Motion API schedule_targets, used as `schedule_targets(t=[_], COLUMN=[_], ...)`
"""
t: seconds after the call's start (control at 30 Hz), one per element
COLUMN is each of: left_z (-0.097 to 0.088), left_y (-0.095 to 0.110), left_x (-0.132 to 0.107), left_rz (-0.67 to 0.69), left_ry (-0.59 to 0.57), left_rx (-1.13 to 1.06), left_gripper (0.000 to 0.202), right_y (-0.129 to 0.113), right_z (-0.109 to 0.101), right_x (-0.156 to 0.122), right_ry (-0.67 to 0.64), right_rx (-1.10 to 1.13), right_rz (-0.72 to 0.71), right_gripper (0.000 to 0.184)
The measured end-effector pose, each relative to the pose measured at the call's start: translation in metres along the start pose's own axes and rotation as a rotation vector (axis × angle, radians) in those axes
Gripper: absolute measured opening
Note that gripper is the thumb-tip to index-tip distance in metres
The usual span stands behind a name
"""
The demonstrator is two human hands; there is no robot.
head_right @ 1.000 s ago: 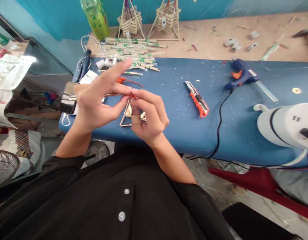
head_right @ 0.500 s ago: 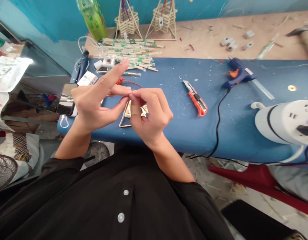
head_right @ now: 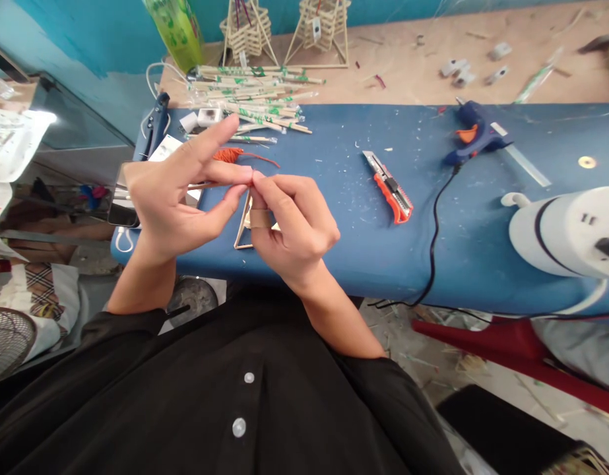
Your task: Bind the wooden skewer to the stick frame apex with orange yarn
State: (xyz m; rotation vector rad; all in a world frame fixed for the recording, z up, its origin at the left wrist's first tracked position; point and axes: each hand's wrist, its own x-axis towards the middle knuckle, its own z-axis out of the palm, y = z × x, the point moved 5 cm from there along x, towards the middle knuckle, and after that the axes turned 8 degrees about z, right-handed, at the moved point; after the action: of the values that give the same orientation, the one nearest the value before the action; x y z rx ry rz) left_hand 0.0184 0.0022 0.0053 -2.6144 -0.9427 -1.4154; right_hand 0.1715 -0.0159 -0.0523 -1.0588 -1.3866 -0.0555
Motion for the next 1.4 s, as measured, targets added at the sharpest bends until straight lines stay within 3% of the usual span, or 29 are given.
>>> schedule_targets(t=[0.17,0.27,0.37,0.47,0.57,0.7,0.77,0.93,1.1,1.23,1.4], left_z=[0.004,0.005,0.005,0.009,0.008,0.006,0.007,0.013,0.02,0.021,0.014], left_y=[-0.005,-0.004,-0.003,-0.005,-0.001,0.011,0.013,0.006,-0.006,-0.007,0.005], left_x=[-0.007,-0.007,-0.004,-0.002,0.001,0.003,0.001,-0.009,-0.014,-0.014,-0.005], left_rz=[-0.052,0.003,0.105,0.147,0.181,0.26,0.291,0.276,0.131,0.145,0.214], left_ry=[-0.029,0.012,0.034,-0.018,0.033,0.188,0.211,0.112,-0.009,-0.012,0.121], left_rx=[-0.023,-0.057,0.002,0.06,0.059,0.123,0.21,0.227,0.099,0.132,0.241], left_gripper=[0.052,0.055,0.05,0.045,0.046,0.047,0.045,0.041,0.035,0.037,0.048], right_y=[-0.009,-0.015,-0.014,-0.009,-0.005,-0.003,-0.002,-0.001,0.002,0.004,0.005], right_z=[-0.002,-0.004,-0.003,-0.002,-0.001,0.0,0.0,0.0,0.0,0.0,-0.001], right_x=[0.007,0.012,0.015,0.015,0.016,0.018,0.018,0.017,0.015,0.013,0.014], right_ry=[0.019,0.028,-0.067,-0.219,-0.305,-0.304,-0.296,-0.303,-0.315,-0.332,-0.321], right_rx=[0.063,0.096,0.096,0.039,0.085,0.235,0.291,0.343,0.365,0.337,0.311], right_rz=[-0.044,-0.064,-0.003,0.117,0.204,0.25,0.265,0.317,0.346,0.364,0.371], right_gripper=[0.018,0.015,0.013,0.014,0.015,0.014,0.014,0.016,0.019,0.023,0.021])
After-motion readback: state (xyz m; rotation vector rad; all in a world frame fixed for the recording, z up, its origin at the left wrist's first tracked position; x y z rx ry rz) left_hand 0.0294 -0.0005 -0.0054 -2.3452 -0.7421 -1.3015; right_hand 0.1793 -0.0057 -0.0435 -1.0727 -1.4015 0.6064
